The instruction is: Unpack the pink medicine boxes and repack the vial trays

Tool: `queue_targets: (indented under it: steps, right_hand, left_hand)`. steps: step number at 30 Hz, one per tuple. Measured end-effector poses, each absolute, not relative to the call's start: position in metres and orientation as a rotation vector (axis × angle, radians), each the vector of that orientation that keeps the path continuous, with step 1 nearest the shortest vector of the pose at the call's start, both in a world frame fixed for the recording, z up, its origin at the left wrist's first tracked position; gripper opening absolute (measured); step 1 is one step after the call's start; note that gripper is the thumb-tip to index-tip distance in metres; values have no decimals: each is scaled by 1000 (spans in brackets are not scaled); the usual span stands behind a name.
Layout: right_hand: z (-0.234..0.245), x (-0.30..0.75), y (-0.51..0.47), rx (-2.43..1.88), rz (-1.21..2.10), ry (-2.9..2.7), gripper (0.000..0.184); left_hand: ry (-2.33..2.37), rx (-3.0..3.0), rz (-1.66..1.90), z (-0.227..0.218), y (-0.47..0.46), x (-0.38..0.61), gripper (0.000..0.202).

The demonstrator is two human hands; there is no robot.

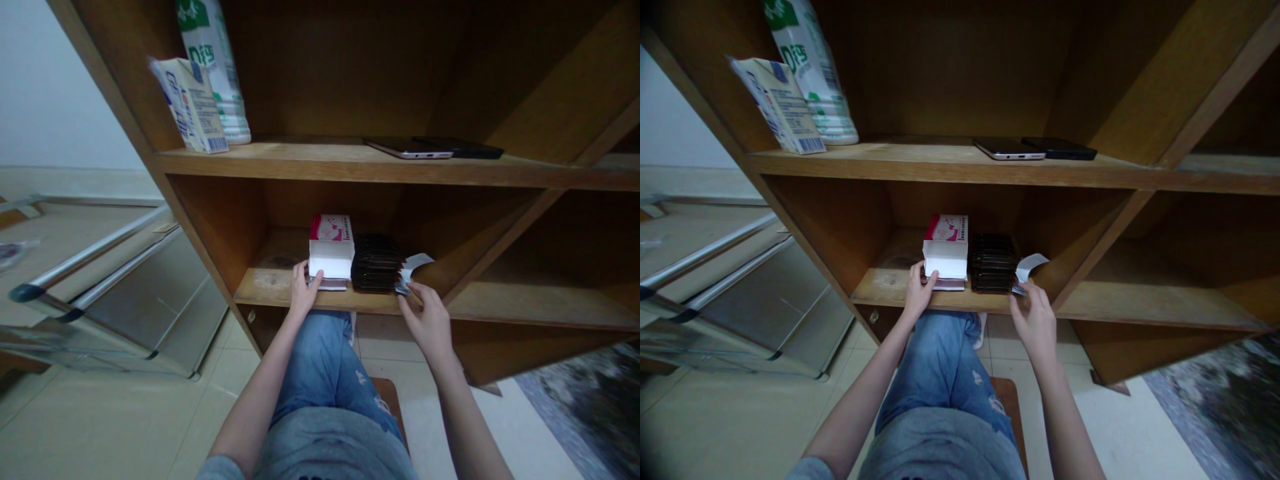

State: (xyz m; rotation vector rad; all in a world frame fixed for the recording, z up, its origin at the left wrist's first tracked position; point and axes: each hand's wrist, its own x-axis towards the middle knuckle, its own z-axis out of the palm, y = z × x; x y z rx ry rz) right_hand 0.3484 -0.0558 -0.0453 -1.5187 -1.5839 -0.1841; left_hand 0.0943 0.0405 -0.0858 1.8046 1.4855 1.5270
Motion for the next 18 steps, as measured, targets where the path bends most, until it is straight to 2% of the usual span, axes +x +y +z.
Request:
queue_targets:
  steps: [18]
  right_hand:
    - [-84, 362, -48, -1614, -55, -1736, 36]
  left_hand:
    - [1489, 1799, 1534, -87, 41, 95, 40]
